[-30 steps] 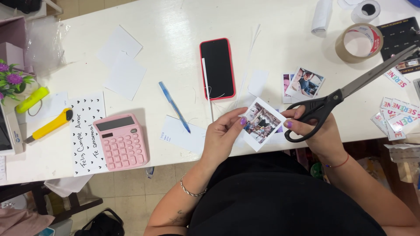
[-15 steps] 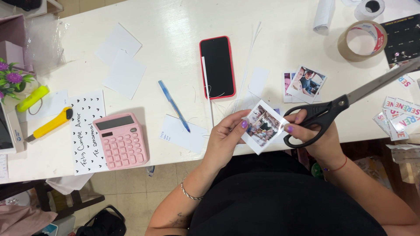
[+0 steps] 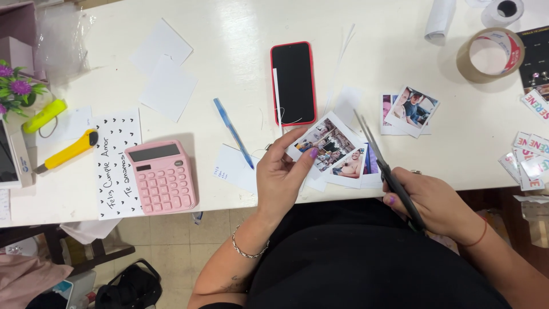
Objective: The person uses scissors to cut individual photos from a printed sheet. They trim the edges of each photo, separate them, and arrange them into a small stack on the table.
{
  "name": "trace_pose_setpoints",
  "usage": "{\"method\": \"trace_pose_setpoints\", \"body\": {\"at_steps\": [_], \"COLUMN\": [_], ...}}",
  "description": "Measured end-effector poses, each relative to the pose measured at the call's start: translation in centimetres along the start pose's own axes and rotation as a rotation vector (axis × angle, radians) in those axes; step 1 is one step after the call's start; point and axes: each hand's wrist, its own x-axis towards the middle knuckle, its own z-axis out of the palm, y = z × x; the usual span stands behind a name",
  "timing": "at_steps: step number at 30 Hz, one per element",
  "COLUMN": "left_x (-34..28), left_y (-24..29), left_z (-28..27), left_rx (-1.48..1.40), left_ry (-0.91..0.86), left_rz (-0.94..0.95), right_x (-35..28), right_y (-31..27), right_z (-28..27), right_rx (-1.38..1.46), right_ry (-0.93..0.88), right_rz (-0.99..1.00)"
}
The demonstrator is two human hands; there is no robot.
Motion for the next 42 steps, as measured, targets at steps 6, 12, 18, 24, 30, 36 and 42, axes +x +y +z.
{"method": "trace_pose_setpoints", "body": {"at_steps": [6,12,18,24,30,36,42], "left_x": [0.2,0.4,0.7,0.9,0.9,0.9,0.6], "left_y": [-0.9,-1.5,-1.6,-1.6,-1.9,-1.7,-1.7], "left_z": [0.0,0.2,0.3,0.4,0.5,0.4,0.6], "left_rx": [0.076,0.122,0.140,0.139,0.137,0.130,0.133], "left_ry": [-0.008,-0.039,-0.042,-0.043,-0.046,-0.055,-0.048], "left_rz": [0.033,0.051,0.048,0.023,0.021,0.037,0.000], "right_x": [0.2,0.7,1.2,1.7,1.5,1.5,1.3], "right_y": [-0.5,-0.9,-0.3,0.5,0.2,1.5,2.0], "right_z": [0.0,-0.3,-0.2,0.3,0.3,1.1,1.3], "right_rx": [-0.135,-0.128,-0.153,-0.186,-0.178,-0.164,-0.128], "right_ry": [-0.047,-0.054,-0.059,-0.050,-0.032,0.020,0.064], "right_rz": [-0.033,0.000,-0.012,-0.039,-0.002,0.002,0.039]}}
